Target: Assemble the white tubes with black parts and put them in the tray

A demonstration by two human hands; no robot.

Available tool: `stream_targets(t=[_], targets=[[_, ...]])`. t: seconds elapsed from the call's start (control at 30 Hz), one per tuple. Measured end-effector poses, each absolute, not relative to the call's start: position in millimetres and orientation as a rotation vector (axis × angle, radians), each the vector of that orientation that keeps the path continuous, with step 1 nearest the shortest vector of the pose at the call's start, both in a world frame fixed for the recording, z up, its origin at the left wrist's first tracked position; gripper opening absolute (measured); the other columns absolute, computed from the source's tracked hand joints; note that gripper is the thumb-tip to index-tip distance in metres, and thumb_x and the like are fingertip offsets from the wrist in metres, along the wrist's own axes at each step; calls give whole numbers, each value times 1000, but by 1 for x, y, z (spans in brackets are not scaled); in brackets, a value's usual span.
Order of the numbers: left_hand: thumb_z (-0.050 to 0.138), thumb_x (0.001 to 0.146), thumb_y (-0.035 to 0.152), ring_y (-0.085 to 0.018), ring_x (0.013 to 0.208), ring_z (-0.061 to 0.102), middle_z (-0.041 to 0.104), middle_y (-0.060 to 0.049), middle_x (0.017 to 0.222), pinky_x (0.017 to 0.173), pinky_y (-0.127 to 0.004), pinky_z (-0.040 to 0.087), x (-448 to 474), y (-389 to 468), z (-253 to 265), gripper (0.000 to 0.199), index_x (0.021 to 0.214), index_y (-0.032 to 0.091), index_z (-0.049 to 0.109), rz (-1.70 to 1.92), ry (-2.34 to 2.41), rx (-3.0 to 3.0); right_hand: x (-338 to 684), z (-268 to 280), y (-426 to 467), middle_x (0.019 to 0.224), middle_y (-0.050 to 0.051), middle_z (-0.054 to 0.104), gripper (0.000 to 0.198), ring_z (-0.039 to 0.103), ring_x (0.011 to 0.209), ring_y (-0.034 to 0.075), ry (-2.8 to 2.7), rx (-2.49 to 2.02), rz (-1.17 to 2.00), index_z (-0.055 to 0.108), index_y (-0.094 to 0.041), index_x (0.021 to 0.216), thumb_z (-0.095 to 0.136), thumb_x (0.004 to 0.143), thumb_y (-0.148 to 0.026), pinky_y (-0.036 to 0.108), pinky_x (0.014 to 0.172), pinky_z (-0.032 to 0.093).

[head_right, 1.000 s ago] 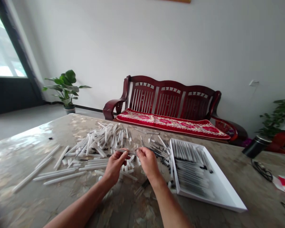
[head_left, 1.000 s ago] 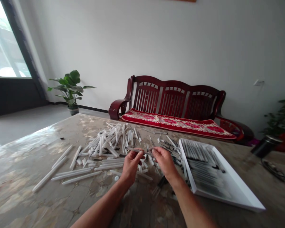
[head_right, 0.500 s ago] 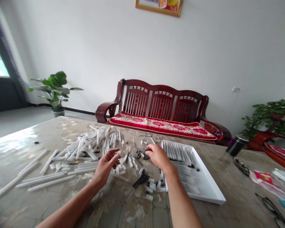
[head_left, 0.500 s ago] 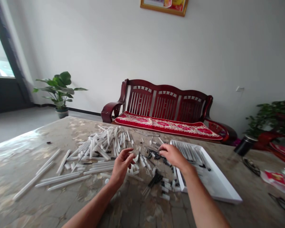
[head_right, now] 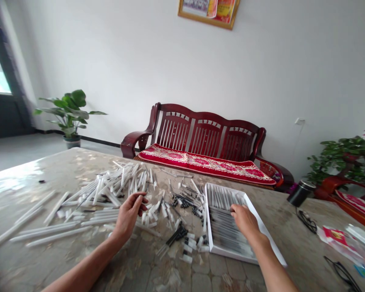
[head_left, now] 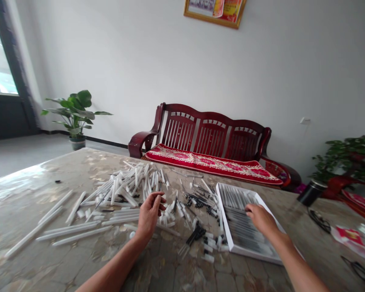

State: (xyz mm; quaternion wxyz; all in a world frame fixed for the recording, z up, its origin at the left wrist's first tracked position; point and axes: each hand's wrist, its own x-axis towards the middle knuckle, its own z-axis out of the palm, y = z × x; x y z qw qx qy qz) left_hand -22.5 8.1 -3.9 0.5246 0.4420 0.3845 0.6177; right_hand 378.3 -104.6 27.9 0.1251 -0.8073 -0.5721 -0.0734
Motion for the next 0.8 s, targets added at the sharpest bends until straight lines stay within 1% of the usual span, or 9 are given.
stream_targets(t=[0.07,0.17,0.23,0.33,0.47,0.57,0.7,0.8], targets=[[69,69,59,-11,50,56,65,0,69,43,-20,38,-23,8,-4,47,90,17,65,1481,919,1056,375,26,-101,87,7,72,18,64,92,24,-1731,-2374,-221,72,-24,83,56,80,-17,31,78,44],[69,71,57,-11,50,56,64,0,69,42,-20,37,-25,10,-5,44,90,17,65,1503,916,1046,369,26,-96,98,9,72,20,63,98,25,-1826,-2379,-212,73,-22,93,55,84,-19,33,83,44],[69,71,55,-11,50,56,64,0,69,42,-19,38,-27,12,-6,43,90,17,65,1521,920,1040,367,24,-94,102,10,71,23,63,99,25,-1878,-2349,-189,73,-21,98,54,86,-21,33,86,44],[69,71,55,-11,50,56,64,0,68,42,-20,38,-28,15,-7,42,89,17,65,1550,947,1016,366,18,-93,101,10,70,25,64,98,25,-1911,-2330,-160,74,-21,95,50,88,-20,32,86,45],[68,70,53,-11,48,56,64,1,66,41,-20,37,-30,18,-9,40,88,17,65,1557,961,982,371,10,-91,97,9,71,26,66,95,24,-1916,-2328,-173,75,-22,89,50,86,-16,32,84,46],[67,72,49,-10,47,55,63,2,66,40,-19,36,-30,21,-10,36,88,17,65,1584,963,952,368,13,-88,94,10,71,25,67,91,25,-1924,-2366,-201,75,-22,85,51,85,-16,33,81,46],[67,73,45,-10,48,55,64,1,68,41,-20,37,-31,24,-12,33,91,17,64,1613,987,888,334,27,-77,98,10,72,29,68,91,25,-1868,-2298,-204,75,-22,90,47,86,-19,32,80,47],[65,74,42,-10,49,55,65,0,72,41,-19,38,-33,27,-12,32,93,17,64,1621,1009,832,280,33,-59,103,8,73,30,68,94,23,-1925,-2048,-55,75,-24,96,46,88,-25,30,84,47]])
